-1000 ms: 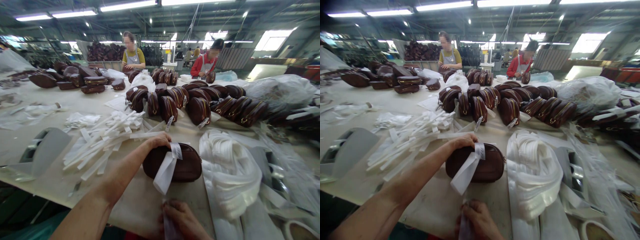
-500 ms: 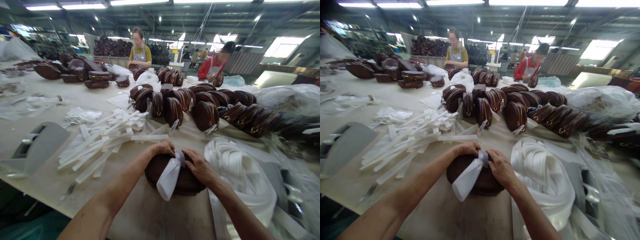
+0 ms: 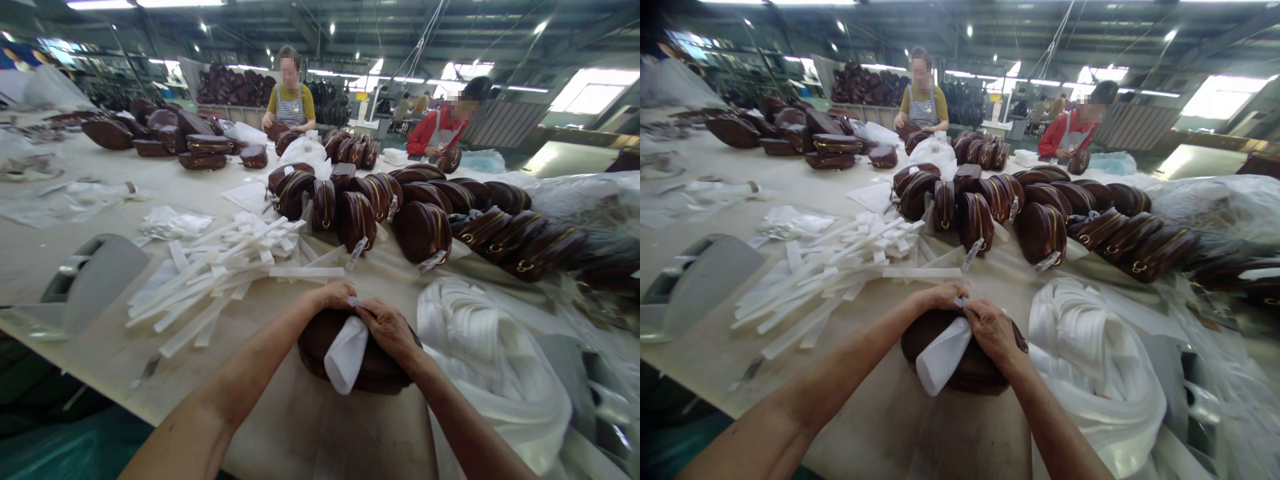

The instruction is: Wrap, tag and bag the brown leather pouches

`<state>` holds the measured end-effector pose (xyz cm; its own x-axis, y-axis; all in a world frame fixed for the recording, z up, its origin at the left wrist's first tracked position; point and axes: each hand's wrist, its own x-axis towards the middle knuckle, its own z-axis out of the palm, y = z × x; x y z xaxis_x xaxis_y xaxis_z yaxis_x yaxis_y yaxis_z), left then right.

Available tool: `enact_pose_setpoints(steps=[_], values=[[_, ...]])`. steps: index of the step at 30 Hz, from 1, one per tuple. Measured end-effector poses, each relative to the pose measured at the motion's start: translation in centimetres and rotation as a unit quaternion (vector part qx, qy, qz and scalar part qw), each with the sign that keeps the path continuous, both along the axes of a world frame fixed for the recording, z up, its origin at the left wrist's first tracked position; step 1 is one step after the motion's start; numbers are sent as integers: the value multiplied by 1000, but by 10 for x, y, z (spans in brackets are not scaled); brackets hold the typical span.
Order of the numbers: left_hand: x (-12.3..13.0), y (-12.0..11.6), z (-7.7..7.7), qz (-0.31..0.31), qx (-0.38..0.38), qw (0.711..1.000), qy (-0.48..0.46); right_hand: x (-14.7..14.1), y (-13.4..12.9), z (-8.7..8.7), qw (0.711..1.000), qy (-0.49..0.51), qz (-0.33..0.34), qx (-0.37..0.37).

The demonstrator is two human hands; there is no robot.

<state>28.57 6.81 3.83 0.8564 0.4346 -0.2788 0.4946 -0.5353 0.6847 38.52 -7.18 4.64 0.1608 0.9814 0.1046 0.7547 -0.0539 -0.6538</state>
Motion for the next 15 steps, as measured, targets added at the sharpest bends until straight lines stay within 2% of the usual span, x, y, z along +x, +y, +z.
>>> enact_pose_setpoints(steps=[4,8,10,12,15], values=[[-14,-16,20,62,97,993,-8,1,-1,-3,1000,3,-8,2],[-48,-50,39,131,189,972,-58,2,-1,-3,1000,14,-14,7],[-68,-66,42,94,176,974,-107,2,0,-4,1000,21,-16,11],[-84,-78,41,15,121,975,-188,2,0,-5,999,28,-19,16],[-92,-90,39,-55,79,964,-247,3,1,-8,999,39,-25,20]])
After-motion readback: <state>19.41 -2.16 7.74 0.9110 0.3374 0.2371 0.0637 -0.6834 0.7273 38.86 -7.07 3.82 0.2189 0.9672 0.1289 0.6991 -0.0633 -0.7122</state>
